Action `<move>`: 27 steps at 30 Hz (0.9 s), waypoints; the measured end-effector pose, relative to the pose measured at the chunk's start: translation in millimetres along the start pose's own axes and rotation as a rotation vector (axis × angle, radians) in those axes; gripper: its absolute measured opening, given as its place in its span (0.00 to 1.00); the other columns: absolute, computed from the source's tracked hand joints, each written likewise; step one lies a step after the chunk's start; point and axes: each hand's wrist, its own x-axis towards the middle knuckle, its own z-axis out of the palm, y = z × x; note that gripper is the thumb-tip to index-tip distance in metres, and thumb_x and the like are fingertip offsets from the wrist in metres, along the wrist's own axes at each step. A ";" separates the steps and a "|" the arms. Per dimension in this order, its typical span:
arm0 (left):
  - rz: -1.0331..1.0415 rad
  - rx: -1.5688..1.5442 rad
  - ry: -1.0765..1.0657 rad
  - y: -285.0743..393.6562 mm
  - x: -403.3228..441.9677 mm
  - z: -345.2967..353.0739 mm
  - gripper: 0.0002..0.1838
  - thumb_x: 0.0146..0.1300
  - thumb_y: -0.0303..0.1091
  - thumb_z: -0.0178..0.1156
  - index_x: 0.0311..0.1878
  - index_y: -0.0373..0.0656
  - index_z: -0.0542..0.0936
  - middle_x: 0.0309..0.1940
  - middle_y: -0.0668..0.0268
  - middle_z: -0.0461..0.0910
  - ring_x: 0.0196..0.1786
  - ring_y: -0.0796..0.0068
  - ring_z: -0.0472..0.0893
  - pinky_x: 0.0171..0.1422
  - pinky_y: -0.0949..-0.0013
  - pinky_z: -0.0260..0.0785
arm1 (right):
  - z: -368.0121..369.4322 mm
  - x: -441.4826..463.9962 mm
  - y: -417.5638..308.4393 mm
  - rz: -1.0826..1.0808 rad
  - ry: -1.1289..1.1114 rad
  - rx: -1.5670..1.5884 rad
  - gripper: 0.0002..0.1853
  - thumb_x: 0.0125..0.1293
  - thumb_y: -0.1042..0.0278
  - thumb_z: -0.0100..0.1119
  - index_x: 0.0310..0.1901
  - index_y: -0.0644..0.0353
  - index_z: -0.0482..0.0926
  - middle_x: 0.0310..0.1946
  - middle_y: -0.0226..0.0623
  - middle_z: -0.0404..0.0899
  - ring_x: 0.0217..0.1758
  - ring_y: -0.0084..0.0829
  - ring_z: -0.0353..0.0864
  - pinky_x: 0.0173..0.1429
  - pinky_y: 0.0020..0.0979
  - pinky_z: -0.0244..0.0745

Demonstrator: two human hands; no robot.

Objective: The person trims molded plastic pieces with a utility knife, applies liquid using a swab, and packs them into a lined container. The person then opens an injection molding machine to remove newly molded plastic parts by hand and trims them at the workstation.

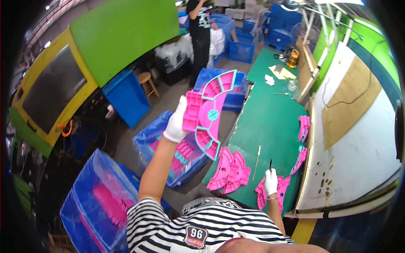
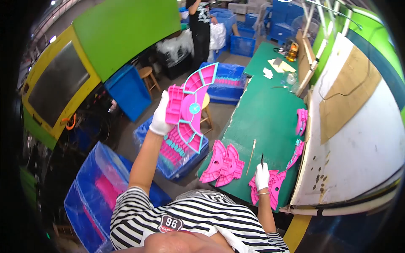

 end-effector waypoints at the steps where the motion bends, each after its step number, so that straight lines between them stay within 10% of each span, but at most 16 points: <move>1: -0.032 -0.032 -0.056 8.9 -1.9 8.9 0.24 0.76 0.37 0.40 0.68 0.31 0.59 0.61 0.58 0.72 0.61 0.71 0.72 0.68 0.68 0.61 | 0.1 0.5 -5.5 0.004 0.026 -0.032 0.11 0.71 0.60 0.44 0.38 0.60 0.69 0.16 0.33 0.66 0.18 0.25 0.67 0.24 0.31 0.62; 8: -0.040 0.070 -0.212 29.8 -16.3 38.8 0.28 0.78 0.46 0.26 0.68 0.37 0.62 0.60 0.62 0.71 0.61 0.75 0.71 0.68 0.69 0.61 | -2.0 -6.4 -21.6 0.020 0.086 -0.105 0.14 0.71 0.57 0.47 0.38 0.62 0.70 0.20 0.42 0.70 0.22 0.37 0.71 0.30 0.39 0.66; 10: -0.068 0.024 -0.214 25.9 -15.1 30.4 0.27 0.78 0.46 0.26 0.67 0.36 0.63 0.60 0.62 0.72 0.61 0.74 0.72 0.67 0.69 0.62 | -0.9 -7.4 -25.9 -0.054 0.144 -0.108 0.12 0.71 0.61 0.46 0.32 0.59 0.68 0.19 0.28 0.63 0.21 0.19 0.62 0.27 0.27 0.61; 14: -0.084 0.098 -0.226 23.4 -16.8 20.6 0.30 0.76 0.52 0.31 0.67 0.39 0.63 0.61 0.59 0.71 0.62 0.68 0.73 0.67 0.63 0.64 | -1.9 -3.4 -23.6 0.005 0.114 0.007 0.14 0.72 0.60 0.47 0.32 0.60 0.68 0.20 0.28 0.63 0.23 0.19 0.62 0.28 0.28 0.62; 16: 0.134 0.675 -0.250 21.9 -22.3 10.6 0.29 0.76 0.51 0.31 0.66 0.38 0.64 0.60 0.60 0.73 0.61 0.70 0.73 0.66 0.65 0.64 | -3.6 -7.5 -33.1 -0.021 0.141 -0.007 0.15 0.72 0.59 0.47 0.31 0.61 0.68 0.21 0.28 0.62 0.24 0.20 0.61 0.29 0.28 0.61; 20: -0.112 0.311 -0.303 32.8 -28.4 28.5 0.27 0.77 0.50 0.31 0.64 0.38 0.67 0.57 0.62 0.75 0.57 0.73 0.75 0.63 0.69 0.66 | -6.7 -6.4 -66.0 -0.085 0.139 -0.152 0.18 0.68 0.54 0.53 0.31 0.64 0.68 0.19 0.40 0.65 0.23 0.31 0.63 0.30 0.36 0.63; 27: -0.285 0.375 -0.322 40.0 -41.6 54.4 0.33 0.73 0.57 0.40 0.62 0.33 0.69 0.54 0.62 0.77 0.55 0.76 0.76 0.60 0.70 0.67 | 5.6 16.4 -216.1 -0.334 -0.020 0.267 0.15 0.58 0.65 0.68 0.35 0.56 0.68 0.22 0.20 0.59 0.25 0.15 0.57 0.28 0.21 0.58</move>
